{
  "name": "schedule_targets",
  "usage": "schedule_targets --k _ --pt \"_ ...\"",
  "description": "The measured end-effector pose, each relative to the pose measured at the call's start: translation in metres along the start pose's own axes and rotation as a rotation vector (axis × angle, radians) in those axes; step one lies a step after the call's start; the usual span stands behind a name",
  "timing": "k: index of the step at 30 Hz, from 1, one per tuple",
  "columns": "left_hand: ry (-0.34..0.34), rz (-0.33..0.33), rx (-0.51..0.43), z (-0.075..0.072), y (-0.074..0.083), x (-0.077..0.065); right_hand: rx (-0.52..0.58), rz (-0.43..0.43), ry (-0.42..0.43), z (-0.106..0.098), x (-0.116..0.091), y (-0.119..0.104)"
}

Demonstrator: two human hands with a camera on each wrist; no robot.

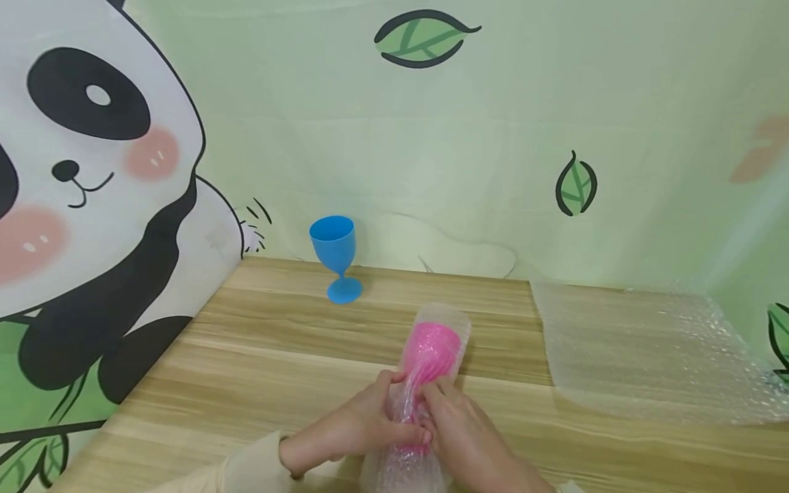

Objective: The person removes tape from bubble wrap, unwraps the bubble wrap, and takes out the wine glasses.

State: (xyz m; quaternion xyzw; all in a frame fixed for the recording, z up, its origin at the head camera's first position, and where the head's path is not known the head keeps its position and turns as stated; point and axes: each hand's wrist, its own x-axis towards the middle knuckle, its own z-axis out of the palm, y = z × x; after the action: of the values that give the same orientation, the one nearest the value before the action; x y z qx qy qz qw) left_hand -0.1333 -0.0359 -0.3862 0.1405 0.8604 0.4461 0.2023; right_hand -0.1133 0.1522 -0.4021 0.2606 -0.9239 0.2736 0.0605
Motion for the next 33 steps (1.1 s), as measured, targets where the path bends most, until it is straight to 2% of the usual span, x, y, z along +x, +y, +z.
schedule_targets --k 4,11,15,21,26,29,33 --pt "-0.009 -0.017 0.047 -0.002 -0.001 -0.002 0.004 -0.023 -0.002 0.002 0.001 -0.001" --pt "-0.057 -0.044 0.02 -0.008 -0.001 0.0 0.036 -0.022 -0.02 0.001 0.002 0.0" --pt "-0.016 -0.063 0.0 -0.006 0.0 0.001 0.052 -0.024 -0.025 0.001 0.004 0.0" --pt "0.07 -0.046 -0.003 0.004 0.002 0.0 0.051 -0.02 -0.008 0.001 0.004 0.001" --pt "0.066 -0.068 0.002 0.008 0.003 -0.003 0.044 -0.035 0.002 0.002 0.004 0.002" --pt "0.057 -0.059 -0.002 0.007 0.001 -0.003 0.044 -0.052 0.015 0.003 0.005 0.004" --pt "0.035 -0.049 -0.069 0.004 0.001 -0.001 0.07 -0.067 0.041 0.003 0.005 0.006"
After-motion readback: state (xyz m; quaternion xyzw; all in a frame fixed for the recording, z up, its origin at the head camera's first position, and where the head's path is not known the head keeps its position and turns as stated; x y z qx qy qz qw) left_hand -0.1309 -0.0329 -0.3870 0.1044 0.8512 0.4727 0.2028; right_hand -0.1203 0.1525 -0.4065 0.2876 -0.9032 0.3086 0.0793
